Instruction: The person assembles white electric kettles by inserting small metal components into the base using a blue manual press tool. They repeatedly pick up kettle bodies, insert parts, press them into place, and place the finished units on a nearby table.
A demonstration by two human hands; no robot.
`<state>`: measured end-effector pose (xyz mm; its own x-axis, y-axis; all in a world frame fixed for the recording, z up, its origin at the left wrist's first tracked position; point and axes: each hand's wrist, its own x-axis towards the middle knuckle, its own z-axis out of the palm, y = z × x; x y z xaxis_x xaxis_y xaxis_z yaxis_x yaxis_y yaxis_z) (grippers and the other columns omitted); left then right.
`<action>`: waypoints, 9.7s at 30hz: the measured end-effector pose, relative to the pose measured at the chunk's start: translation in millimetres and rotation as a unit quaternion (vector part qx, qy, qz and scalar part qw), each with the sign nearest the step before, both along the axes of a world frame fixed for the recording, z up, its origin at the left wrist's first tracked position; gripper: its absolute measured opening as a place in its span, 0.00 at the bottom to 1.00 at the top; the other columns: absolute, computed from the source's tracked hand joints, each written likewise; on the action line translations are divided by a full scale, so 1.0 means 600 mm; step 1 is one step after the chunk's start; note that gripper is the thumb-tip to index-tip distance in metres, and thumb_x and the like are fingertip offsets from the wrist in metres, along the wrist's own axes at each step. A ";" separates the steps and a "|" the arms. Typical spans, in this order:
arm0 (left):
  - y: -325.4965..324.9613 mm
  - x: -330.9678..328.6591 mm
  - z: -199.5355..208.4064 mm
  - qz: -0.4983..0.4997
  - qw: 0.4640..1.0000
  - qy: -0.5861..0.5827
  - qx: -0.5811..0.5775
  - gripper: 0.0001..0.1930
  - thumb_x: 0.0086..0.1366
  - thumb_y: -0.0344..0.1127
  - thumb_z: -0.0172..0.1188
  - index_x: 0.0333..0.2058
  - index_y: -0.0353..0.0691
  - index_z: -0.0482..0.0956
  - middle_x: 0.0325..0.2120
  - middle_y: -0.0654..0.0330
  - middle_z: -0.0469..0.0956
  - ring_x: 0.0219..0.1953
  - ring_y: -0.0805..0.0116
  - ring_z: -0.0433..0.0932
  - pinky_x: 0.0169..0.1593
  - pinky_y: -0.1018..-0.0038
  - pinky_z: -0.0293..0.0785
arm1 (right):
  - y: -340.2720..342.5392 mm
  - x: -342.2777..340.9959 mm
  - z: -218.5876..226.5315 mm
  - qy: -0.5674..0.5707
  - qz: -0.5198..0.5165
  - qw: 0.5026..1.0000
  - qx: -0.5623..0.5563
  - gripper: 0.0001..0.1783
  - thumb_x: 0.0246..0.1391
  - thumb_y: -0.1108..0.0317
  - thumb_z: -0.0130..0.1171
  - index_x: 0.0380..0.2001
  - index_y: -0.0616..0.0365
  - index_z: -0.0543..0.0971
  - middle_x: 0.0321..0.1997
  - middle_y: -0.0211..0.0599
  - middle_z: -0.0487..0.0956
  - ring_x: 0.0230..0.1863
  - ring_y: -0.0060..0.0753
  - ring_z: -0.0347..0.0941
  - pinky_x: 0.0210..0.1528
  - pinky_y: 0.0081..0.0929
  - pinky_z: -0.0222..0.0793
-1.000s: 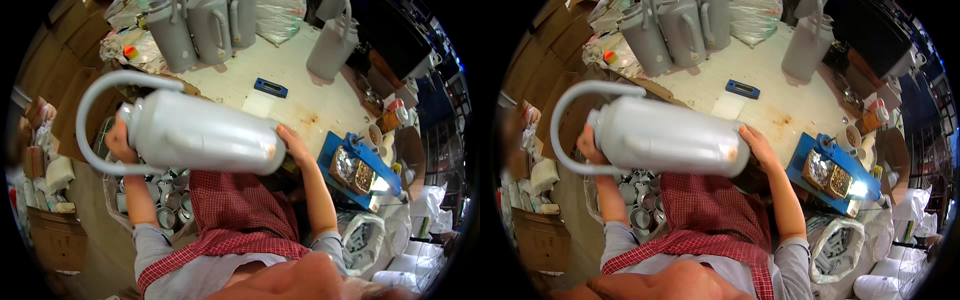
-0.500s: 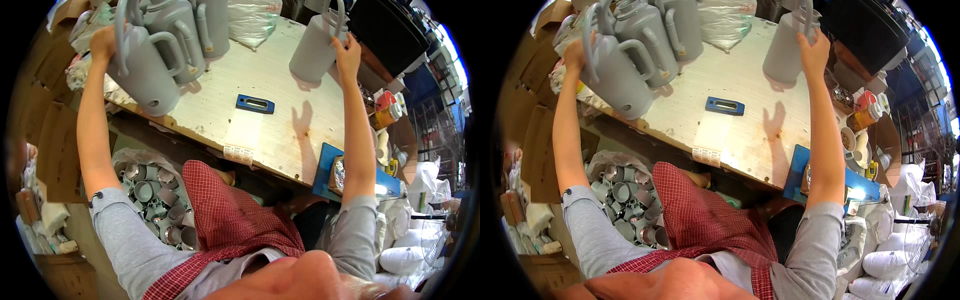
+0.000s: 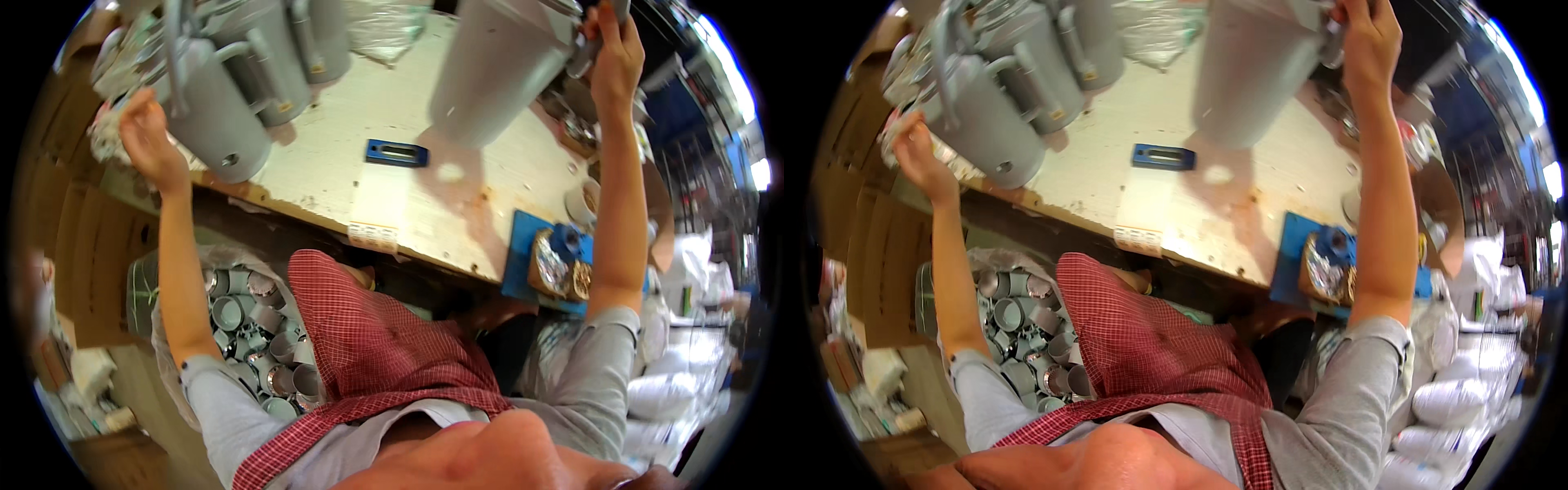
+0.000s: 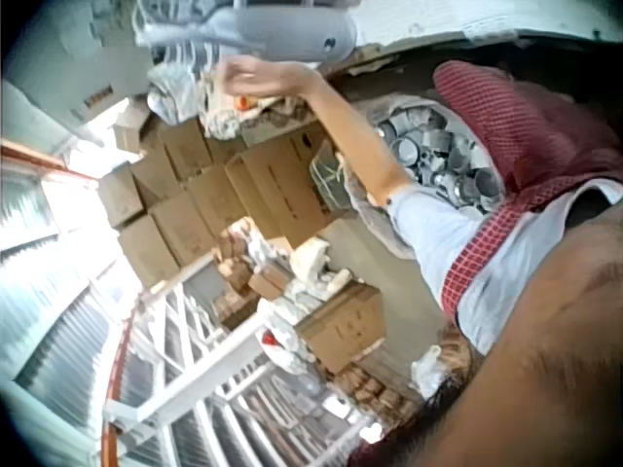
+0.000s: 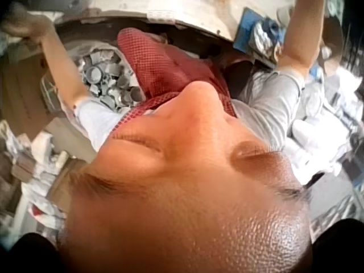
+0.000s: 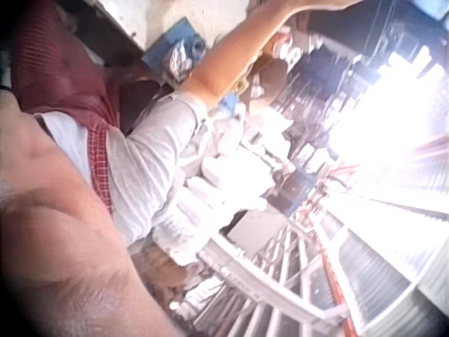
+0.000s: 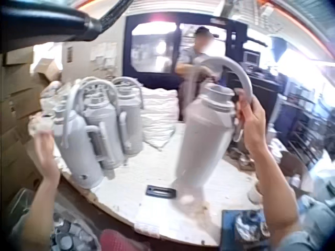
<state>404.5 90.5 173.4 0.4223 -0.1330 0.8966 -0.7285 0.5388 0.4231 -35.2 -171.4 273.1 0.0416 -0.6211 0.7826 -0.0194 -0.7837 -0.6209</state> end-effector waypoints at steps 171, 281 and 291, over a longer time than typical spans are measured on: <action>-0.156 -0.633 -0.312 -0.470 0.715 0.350 0.380 0.35 0.68 0.59 0.49 0.57 0.29 0.66 0.53 0.52 0.73 0.54 0.59 0.74 0.59 0.63 0.69 | 0.572 -0.917 -0.614 0.386 -0.372 0.687 0.491 0.16 0.50 0.64 0.63 0.41 0.59 0.81 0.39 0.44 0.82 0.42 0.46 0.79 0.45 0.37 0.75; -0.119 -0.735 -0.268 -0.361 0.842 0.210 0.342 0.29 0.72 0.52 0.46 0.27 0.30 0.81 0.26 0.48 0.80 0.36 0.50 0.74 0.55 0.60 0.61 | 0.148 -0.309 -0.098 0.672 0.076 0.664 -0.320 0.25 0.53 0.41 0.58 0.23 0.53 0.69 0.19 0.31 0.69 0.20 0.35 0.74 0.19 0.33 0.69; 0.000 -0.516 -0.264 -0.267 0.817 0.410 0.304 0.25 0.74 0.51 0.41 0.45 0.32 0.76 0.41 0.55 0.80 0.39 0.68 0.80 0.42 0.71 0.78 | 0.342 -0.511 -0.216 0.421 -0.026 0.907 0.012 0.08 0.48 0.71 0.67 0.34 0.53 0.80 0.35 0.33 0.81 0.33 0.36 0.78 0.33 0.31 0.74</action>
